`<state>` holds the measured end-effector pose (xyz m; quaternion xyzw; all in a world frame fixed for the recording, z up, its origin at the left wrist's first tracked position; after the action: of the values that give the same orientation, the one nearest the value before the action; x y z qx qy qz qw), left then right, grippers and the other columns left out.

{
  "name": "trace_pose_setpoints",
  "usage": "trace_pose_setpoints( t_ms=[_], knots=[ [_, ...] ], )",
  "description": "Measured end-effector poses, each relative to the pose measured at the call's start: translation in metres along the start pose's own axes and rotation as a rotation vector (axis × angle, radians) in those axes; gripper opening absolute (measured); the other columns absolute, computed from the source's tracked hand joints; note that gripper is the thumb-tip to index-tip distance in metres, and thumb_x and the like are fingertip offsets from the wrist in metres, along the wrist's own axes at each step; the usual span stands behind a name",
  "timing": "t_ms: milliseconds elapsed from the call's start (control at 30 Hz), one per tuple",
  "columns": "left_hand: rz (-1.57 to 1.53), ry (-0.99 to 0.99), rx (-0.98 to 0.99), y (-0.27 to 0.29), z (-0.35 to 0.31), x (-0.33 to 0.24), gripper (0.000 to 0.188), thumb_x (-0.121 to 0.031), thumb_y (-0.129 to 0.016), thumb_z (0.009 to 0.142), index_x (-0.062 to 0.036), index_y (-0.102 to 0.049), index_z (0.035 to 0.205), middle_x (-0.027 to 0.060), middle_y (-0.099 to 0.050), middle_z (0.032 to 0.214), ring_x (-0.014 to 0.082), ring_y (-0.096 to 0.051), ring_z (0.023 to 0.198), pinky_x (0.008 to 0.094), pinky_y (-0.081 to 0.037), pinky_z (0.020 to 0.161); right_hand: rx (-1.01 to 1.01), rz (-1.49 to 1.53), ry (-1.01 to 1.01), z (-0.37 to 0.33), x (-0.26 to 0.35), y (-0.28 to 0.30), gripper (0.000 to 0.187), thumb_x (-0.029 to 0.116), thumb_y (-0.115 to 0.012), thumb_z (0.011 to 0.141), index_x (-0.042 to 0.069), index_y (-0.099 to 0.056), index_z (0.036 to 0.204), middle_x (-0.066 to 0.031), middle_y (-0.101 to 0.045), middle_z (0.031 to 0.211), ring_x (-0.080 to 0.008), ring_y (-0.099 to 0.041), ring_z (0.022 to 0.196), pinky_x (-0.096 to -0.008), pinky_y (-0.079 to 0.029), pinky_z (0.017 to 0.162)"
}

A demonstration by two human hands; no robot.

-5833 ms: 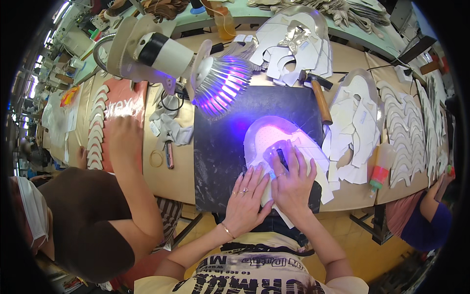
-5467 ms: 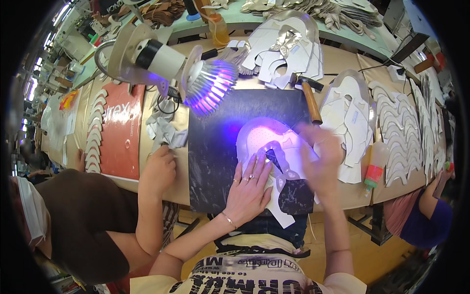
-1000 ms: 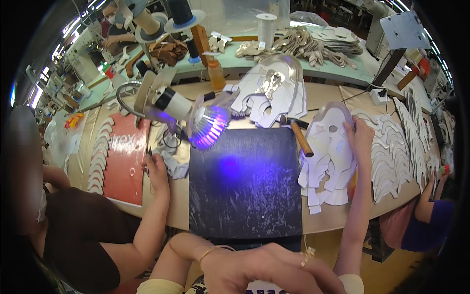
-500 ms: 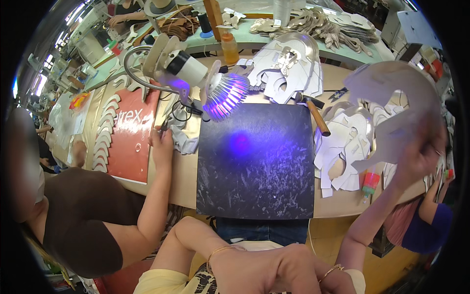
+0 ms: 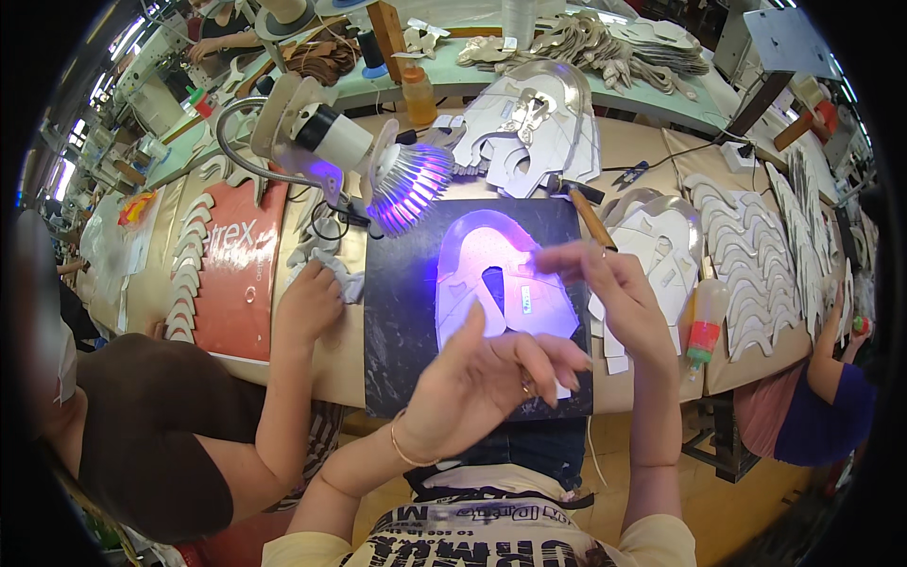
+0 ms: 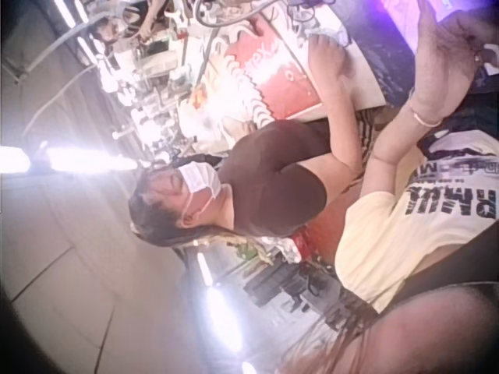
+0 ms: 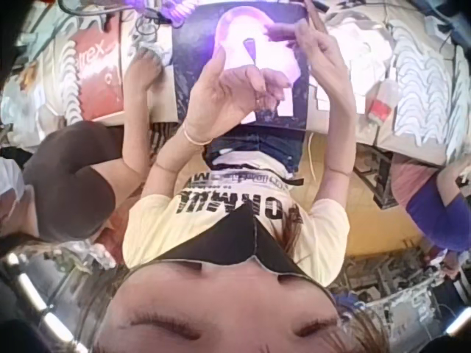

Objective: The person handles small metallic decorative pieces, aligning and stacking them by hand. They repeatedly pick up, inspect, and arrange the pieces into neat piles on the workbench. The person also moves stacks of finished pieces to different locations on the table.

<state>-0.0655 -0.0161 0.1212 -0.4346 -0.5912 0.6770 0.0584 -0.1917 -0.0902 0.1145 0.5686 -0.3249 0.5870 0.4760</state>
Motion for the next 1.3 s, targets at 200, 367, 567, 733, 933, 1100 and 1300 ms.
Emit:
trace_pose_setpoints(
  t_ms=[200,367,567,733,933,1100,1300],
  knots=[
    [0.057,-0.113,-0.042,0.034,0.004,0.001,0.075,-0.064,-0.01,0.097,-0.0087,-0.051,0.066,0.0163,-0.058,0.111,0.0271,-0.052,0.097,0.0359,-0.039,0.089,0.179,0.029,-0.016,-0.012,0.017,-0.019,0.084,0.069,-0.022,0.094,0.001,-0.066,0.115,-0.014,-0.068,0.105,-0.0207,-0.062,0.088,-0.0339,-0.047,0.084],
    [0.141,-0.165,-0.137,0.04,0.007,-0.002,0.071,-0.058,-0.015,0.1,-0.0078,-0.056,0.072,0.0159,-0.061,0.112,0.025,-0.054,0.097,0.035,-0.039,0.09,-0.027,0.012,0.155,-0.012,0.028,-0.009,0.017,0.017,-0.069,0.088,0.002,-0.071,0.093,-0.0091,-0.066,0.092,-0.0163,-0.061,0.082,-0.0286,-0.049,0.075],
    [0.014,-0.146,-0.186,0.048,0.008,0.001,0.063,-0.056,-0.021,0.101,-0.0098,-0.057,0.076,0.0211,-0.061,0.12,0.0262,-0.055,0.097,0.0369,-0.041,0.089,-0.229,-0.197,0.223,-0.026,0.036,0.005,0.015,0.013,-0.073,0.084,0.002,-0.066,0.077,-0.006,-0.061,0.076,-0.0145,-0.058,0.072,-0.0273,-0.045,0.066],
    [-0.091,-0.22,-0.272,0.068,0.006,0.008,0.051,-0.048,-0.032,0.101,-0.0105,-0.057,0.079,0.0179,-0.064,0.113,0.0246,-0.056,0.095,0.0373,-0.041,0.088,-0.458,-0.015,0.149,-0.057,0.009,0.028,0.026,0.017,-0.071,0.087,0.002,-0.059,0.07,-0.0041,-0.057,0.073,-0.0135,-0.054,0.068,-0.026,-0.042,0.064],
    [0.58,-0.541,-0.591,0.121,-0.025,-0.031,0.019,-0.019,-0.049,0.098,-0.0019,-0.059,0.097,0.0134,-0.062,0.111,0.0197,-0.058,0.096,0.0317,-0.043,0.089,-0.725,-0.052,-0.065,-0.109,-0.031,0.125,0.048,0.044,-0.054,0.096,0.003,-0.061,0.074,-0.0051,-0.053,0.067,-0.0139,-0.051,0.063,-0.0248,-0.039,0.063],
    [1.52,-0.537,-0.827,0.13,-0.034,-0.035,0.026,-0.01,-0.063,0.085,-0.0009,-0.061,0.109,0.0164,-0.054,0.127,0.0282,-0.052,0.114,0.0386,-0.038,0.1,-1.051,-1.4,-0.024,-0.119,-0.001,0.159,0.044,0.037,-0.059,0.094,-0.003,-0.062,0.077,-0.0094,-0.059,0.07,-0.0213,-0.056,0.065,-0.031,-0.042,0.064],
    [1.766,-0.557,-0.966,0.141,-0.034,-0.028,0.039,-0.015,-0.066,0.082,-0.0028,-0.06,0.118,0.0203,-0.045,0.139,0.0358,-0.043,0.126,0.0441,-0.028,0.107,-1.115,-0.936,-0.205,-0.119,-0.014,0.182,0.028,0.024,-0.063,0.092,-0.004,-0.067,0.092,-0.0143,-0.066,0.085,-0.0278,-0.062,0.08,-0.035,-0.046,0.075]
  ],
)
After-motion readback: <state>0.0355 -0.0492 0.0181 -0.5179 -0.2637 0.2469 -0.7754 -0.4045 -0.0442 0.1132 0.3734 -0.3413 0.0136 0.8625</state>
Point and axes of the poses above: each hand's wrist, its own z-axis towards the middle knuckle, its own y-axis out of the back of the hand, x = y × z, the point moved 7 cm from there along z, towards the middle knuckle
